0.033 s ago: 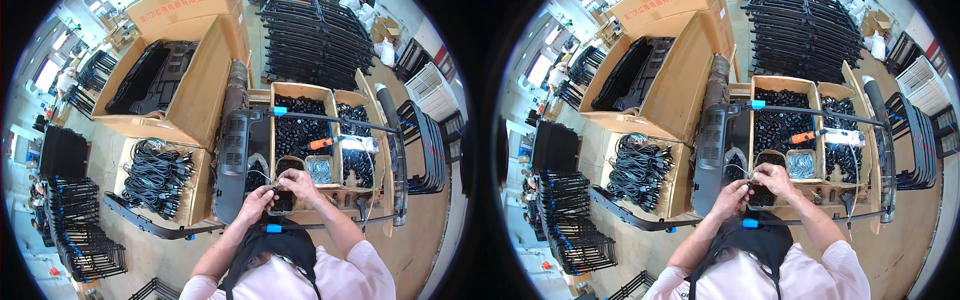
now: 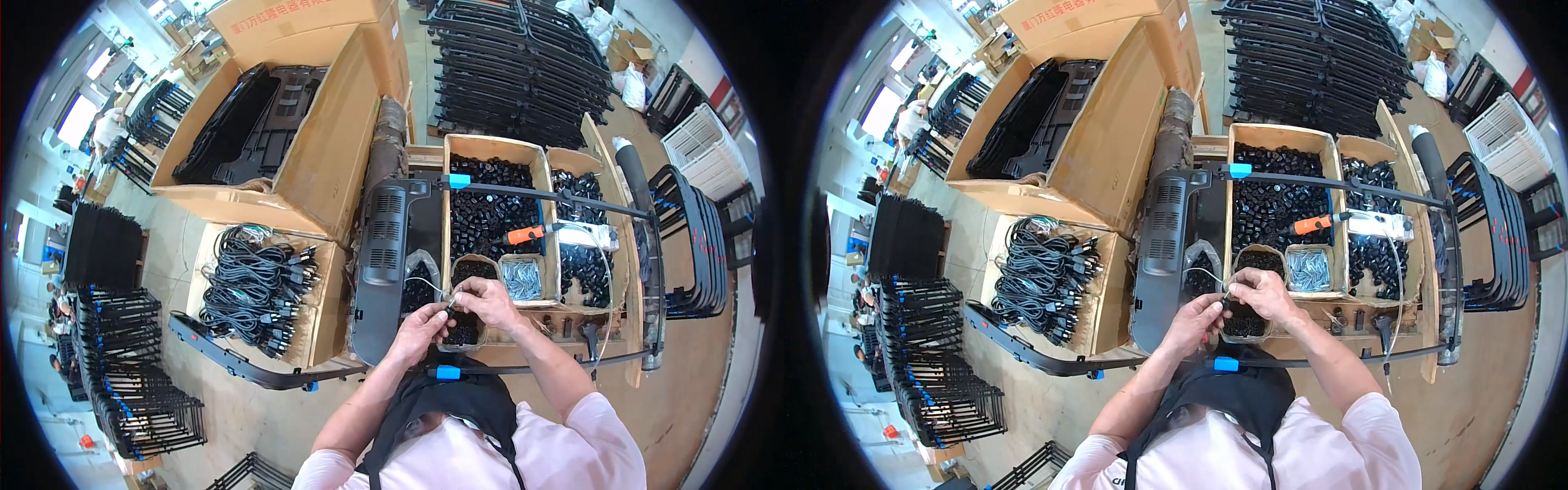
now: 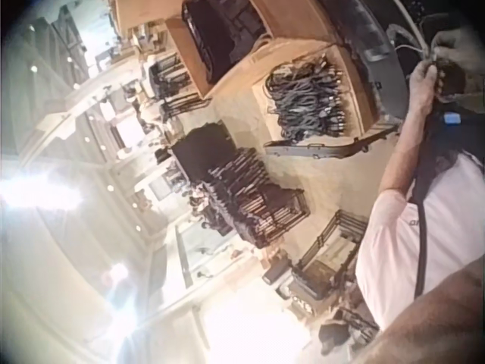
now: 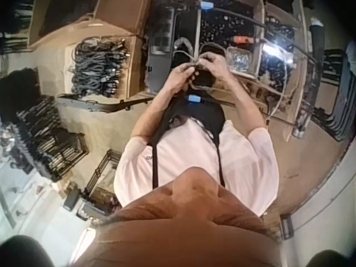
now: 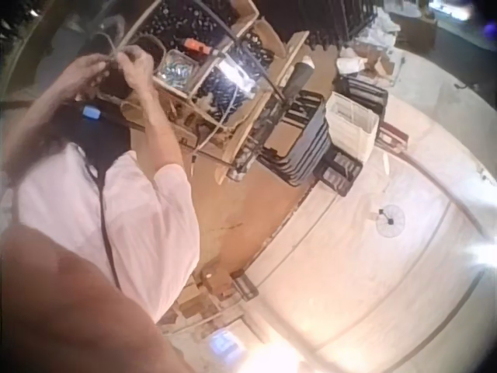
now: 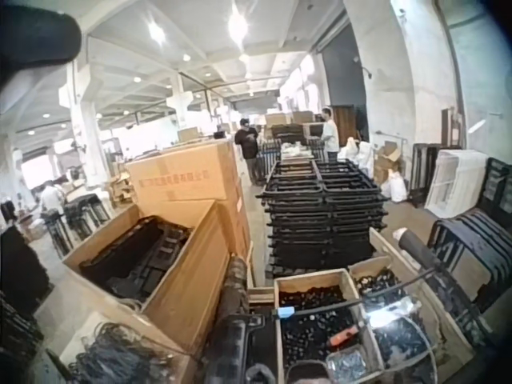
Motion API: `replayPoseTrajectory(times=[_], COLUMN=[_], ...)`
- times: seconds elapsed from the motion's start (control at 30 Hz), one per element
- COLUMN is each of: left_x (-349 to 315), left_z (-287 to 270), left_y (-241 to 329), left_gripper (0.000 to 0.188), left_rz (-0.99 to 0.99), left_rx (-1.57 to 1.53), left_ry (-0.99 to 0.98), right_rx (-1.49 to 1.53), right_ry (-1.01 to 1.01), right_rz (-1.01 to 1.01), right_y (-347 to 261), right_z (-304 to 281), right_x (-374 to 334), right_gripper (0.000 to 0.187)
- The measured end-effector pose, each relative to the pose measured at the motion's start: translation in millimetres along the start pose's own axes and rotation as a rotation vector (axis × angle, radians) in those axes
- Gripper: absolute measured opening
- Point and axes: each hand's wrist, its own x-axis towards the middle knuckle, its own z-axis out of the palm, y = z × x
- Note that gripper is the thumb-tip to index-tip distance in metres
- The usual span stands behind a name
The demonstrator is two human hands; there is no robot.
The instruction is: The person assembles a black electronic device by attaching a power cord and securing a casing with a pneumatic screwdriver. They handle various components including a metal frame, power cables, and a plastic housing, working at a station in a warehouse environment.
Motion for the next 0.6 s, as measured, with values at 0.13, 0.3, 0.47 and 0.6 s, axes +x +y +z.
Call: replayPoseTrajectory(times=[0.13,0.3,0.47,0.6], left_x=[-7.3,-21.1,-28.5,-34.7], left_z=[-10.5,-18.3,-37.5,-49.2], left_y=[-7.2,0.4,-11.5,-16.6], left_gripper=[0.032,0.032,0.027,0.025], left_rz=[0.058,0.041,-0.041,-0.062], left_rx=[-0.032,-0.040,-0.194,-0.233], left_ry=[-0.016,-0.020,-0.005,0.031], right_rx=[-0.105,-0.273,-0.565,-0.647], right_ry=[-0.043,-0.136,-0.367,-0.254], right_rz=[0.035,0.012,-0.098,-0.345], right_y=[-15.1,-21.3,-39.6,-43.4], right_z=[9.0,23.1,33.8,53.5], right_x=[1.0,1.0,6.5,2.5], right_gripper=[0.030,0.029,0.031,0.033])
